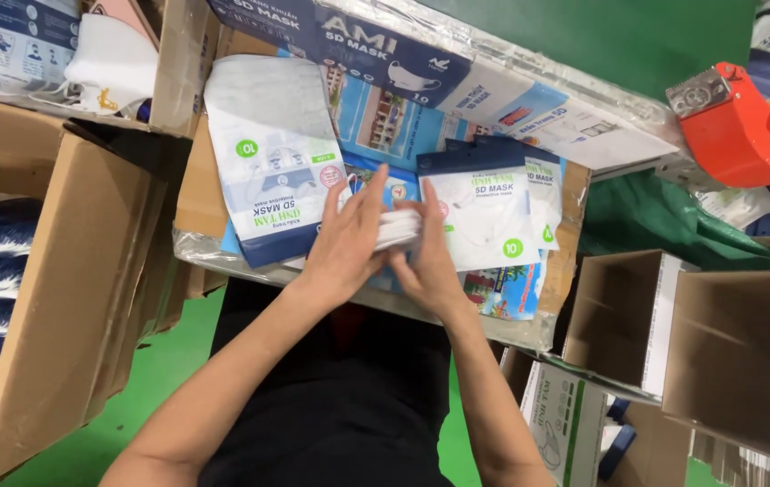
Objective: The person is putting masks in small bags and then putting the bags into a paper box.
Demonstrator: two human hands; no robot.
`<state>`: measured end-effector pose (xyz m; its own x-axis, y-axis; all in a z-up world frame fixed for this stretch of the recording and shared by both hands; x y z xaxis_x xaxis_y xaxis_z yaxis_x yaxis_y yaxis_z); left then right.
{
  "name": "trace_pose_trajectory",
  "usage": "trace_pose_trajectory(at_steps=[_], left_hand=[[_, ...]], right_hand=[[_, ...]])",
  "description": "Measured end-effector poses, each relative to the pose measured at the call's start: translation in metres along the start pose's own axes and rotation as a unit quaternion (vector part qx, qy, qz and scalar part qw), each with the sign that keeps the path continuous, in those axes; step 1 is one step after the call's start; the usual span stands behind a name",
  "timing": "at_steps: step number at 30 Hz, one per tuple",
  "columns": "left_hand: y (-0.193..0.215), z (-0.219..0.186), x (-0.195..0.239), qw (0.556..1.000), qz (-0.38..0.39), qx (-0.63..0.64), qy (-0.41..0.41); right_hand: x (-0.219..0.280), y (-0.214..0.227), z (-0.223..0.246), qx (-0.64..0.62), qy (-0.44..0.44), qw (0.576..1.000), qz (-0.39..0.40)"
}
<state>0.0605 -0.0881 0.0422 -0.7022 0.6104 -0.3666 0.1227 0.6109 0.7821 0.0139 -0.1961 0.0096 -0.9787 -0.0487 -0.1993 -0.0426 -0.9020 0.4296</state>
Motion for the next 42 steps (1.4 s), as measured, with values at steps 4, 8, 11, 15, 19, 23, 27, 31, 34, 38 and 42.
trace_pose_trajectory(at_steps=[4, 8, 11, 15, 19, 23, 27, 31, 34, 38, 42], left_hand=[[-0.014, 0.004, 0.011, 1.0, 0.007, -0.01, 0.009], [-0.008, 0.005, 0.013, 0.999, -0.018, -0.034, 0.001], [-0.015, 0.01, 0.029, 0.998, -0.039, 0.049, 0.003], [-0.05, 0.044, 0.05, 0.743, -0.013, 0.602, 0.291], [-0.045, 0.033, 0.053, 0.766, -0.001, 0.577, 0.285], [0.007, 0.031, 0.043, 0.93, -0.079, 0.317, 0.167], [0.029, -0.003, 0.044, 0.988, -0.15, 0.019, -0.035], [0.042, 0.001, 0.068, 0.986, -0.138, 0.091, -0.028], [0.054, -0.003, 0.068, 0.984, -0.13, 0.034, -0.115], [0.068, 0.046, 0.077, 0.979, -0.163, -0.088, -0.084], [0.042, 0.067, 0.067, 0.975, -0.083, -0.171, -0.117]], right_hand=[[0.01, 0.0, -0.01, -0.068, 0.016, 0.997, -0.026], [0.014, 0.001, -0.023, 0.021, 0.012, 1.0, -0.009], [0.008, 0.016, 0.016, 0.04, 0.011, 0.999, -0.005], [-0.003, 0.043, 0.082, -0.078, 0.154, 0.981, -0.084], [0.014, 0.028, 0.045, -0.025, 0.172, 0.98, -0.091], [0.006, 0.026, 0.07, -0.015, 0.125, 0.985, -0.121], [0.008, -0.004, 0.033, 0.089, -0.04, 0.995, -0.023], [0.023, 0.016, 0.054, 0.046, -0.034, 0.995, -0.087], [0.021, 0.005, 0.04, 0.052, -0.058, 0.996, 0.044], [0.032, 0.03, -0.003, -0.159, -0.234, 0.957, -0.065], [0.0, 0.011, 0.035, 0.166, -0.068, 0.982, -0.064]])
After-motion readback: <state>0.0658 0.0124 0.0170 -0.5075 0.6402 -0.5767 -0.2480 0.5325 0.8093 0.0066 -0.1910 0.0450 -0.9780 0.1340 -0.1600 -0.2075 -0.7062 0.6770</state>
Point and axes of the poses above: each hand's wrist, its own x-axis away from the middle knuckle, its own y-axis out of the back of the hand, z = x × y, the point moved 9 cm from there along -x, towards the middle knuckle, and after that the axes turned 8 degrees about -x, right-handed, at the moved point
